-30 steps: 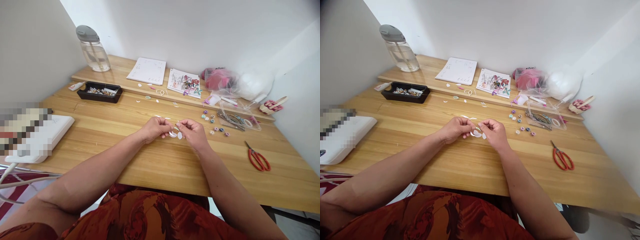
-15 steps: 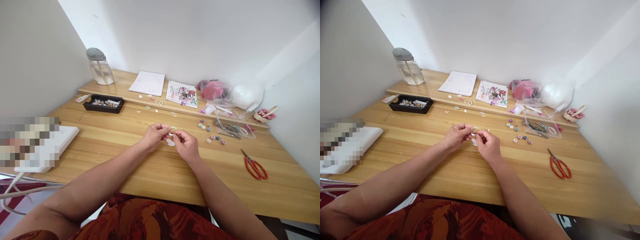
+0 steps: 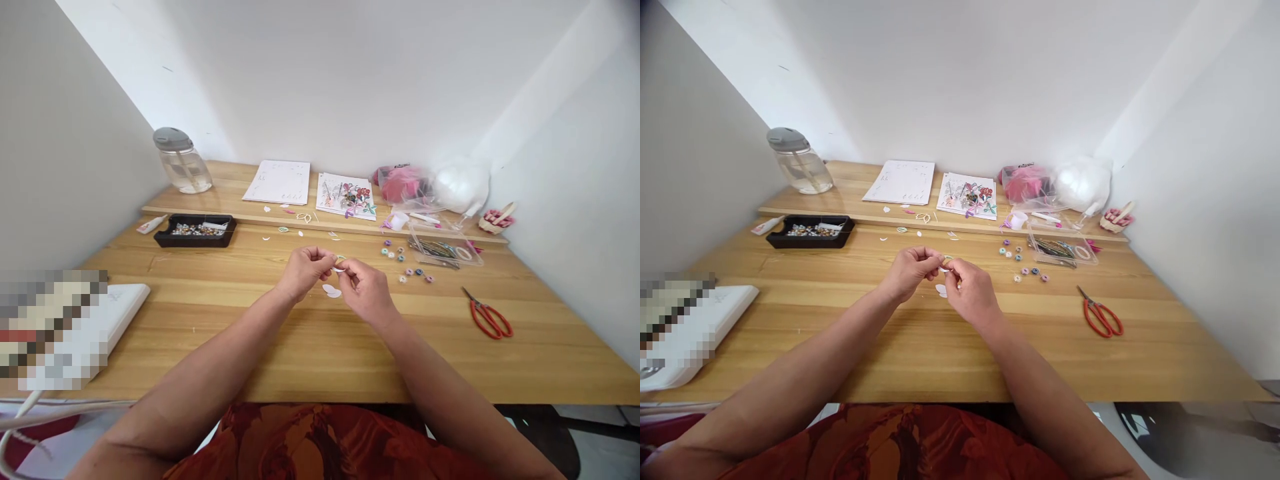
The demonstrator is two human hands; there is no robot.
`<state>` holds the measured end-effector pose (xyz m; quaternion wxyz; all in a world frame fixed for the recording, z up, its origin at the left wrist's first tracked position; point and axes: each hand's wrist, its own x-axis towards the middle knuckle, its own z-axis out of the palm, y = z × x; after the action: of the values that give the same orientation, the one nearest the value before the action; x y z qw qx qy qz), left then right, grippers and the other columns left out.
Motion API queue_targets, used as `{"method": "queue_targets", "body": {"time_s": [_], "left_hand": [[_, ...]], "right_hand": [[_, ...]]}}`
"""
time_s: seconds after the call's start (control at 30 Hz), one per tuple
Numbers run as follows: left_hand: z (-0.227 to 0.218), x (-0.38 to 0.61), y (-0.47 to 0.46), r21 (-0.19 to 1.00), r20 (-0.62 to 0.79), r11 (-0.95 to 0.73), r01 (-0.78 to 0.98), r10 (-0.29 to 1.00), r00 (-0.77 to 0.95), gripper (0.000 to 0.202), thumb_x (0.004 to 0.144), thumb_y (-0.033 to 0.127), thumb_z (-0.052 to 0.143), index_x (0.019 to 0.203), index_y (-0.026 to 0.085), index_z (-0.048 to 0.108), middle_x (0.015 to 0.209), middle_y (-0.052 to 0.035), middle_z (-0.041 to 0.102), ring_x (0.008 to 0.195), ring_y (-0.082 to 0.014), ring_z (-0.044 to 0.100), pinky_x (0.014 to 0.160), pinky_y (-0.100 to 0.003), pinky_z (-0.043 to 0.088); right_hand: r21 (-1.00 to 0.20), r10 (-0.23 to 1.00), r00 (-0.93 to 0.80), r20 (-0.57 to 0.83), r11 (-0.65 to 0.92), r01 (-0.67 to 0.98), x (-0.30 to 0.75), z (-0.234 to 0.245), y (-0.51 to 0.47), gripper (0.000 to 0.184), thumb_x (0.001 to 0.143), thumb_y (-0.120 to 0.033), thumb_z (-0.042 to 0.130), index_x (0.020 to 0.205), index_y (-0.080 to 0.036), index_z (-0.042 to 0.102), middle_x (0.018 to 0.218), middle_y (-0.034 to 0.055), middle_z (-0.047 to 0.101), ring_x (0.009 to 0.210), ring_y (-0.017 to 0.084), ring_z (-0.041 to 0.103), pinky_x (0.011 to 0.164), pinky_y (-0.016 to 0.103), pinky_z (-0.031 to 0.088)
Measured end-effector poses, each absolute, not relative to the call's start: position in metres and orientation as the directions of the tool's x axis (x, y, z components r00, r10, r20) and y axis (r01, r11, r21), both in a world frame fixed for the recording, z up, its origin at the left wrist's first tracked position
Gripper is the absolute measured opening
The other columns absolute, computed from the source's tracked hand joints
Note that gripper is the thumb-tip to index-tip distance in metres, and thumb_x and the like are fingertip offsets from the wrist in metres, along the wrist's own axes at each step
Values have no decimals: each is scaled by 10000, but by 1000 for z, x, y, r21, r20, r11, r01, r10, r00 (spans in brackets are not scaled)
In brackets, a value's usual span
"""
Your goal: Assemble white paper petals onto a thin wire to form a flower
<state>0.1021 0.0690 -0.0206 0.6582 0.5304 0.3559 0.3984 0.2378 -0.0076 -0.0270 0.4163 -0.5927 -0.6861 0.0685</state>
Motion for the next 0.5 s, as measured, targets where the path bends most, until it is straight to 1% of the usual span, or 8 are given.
{"method": "queue_targets", "body": {"time_s": [0.1, 0.2, 0.3, 0.5], "left_hand": [[-25, 101, 70, 985, -52, 115, -128, 908, 416, 242, 655, 312, 752, 704, 120, 612, 589, 1, 614, 477, -59, 498, 485, -194, 401], [-28, 97, 70, 993, -52, 93, -79, 909, 412, 220, 665, 296, 733, 683, 118, 605, 578, 5, 600, 477, -62, 499, 481, -193, 406], [-30, 93, 71, 998, -43, 61, -27, 904, 426, 199, 687, 287, 704, 668, 120, 598, 564, 9, 585, 469, -61, 491, 471, -189, 402], [-33, 90, 72, 999, -37, 18, 45, 881, 473, 178, 693, 292, 691, 687, 134, 609, 553, 17, 579, 485, -79, 516, 460, -186, 402]], "right_hand": [[-500, 882, -20, 471, 285, 818, 238, -20, -6, 189, 855, -147, 462, 874, -205, 641, 712, 16, 629, 591, 141, 511, 576, 262, 358], [-417, 891, -88, 446, 294, 860, 238, -14, -4, 156, 848, -135, 474, 784, -197, 602, 692, 15, 608, 610, 144, 508, 585, 262, 346], [-385, 887, -131, 442, 320, 866, 240, -10, -2, 174, 874, -156, 475, 737, -194, 576, 701, 25, 606, 647, 152, 523, 613, 264, 360], [-348, 852, -188, 488, 387, 853, 248, -14, -1, 160, 894, -171, 485, 806, -189, 618, 756, 45, 632, 740, 176, 563, 708, 284, 402]]}}
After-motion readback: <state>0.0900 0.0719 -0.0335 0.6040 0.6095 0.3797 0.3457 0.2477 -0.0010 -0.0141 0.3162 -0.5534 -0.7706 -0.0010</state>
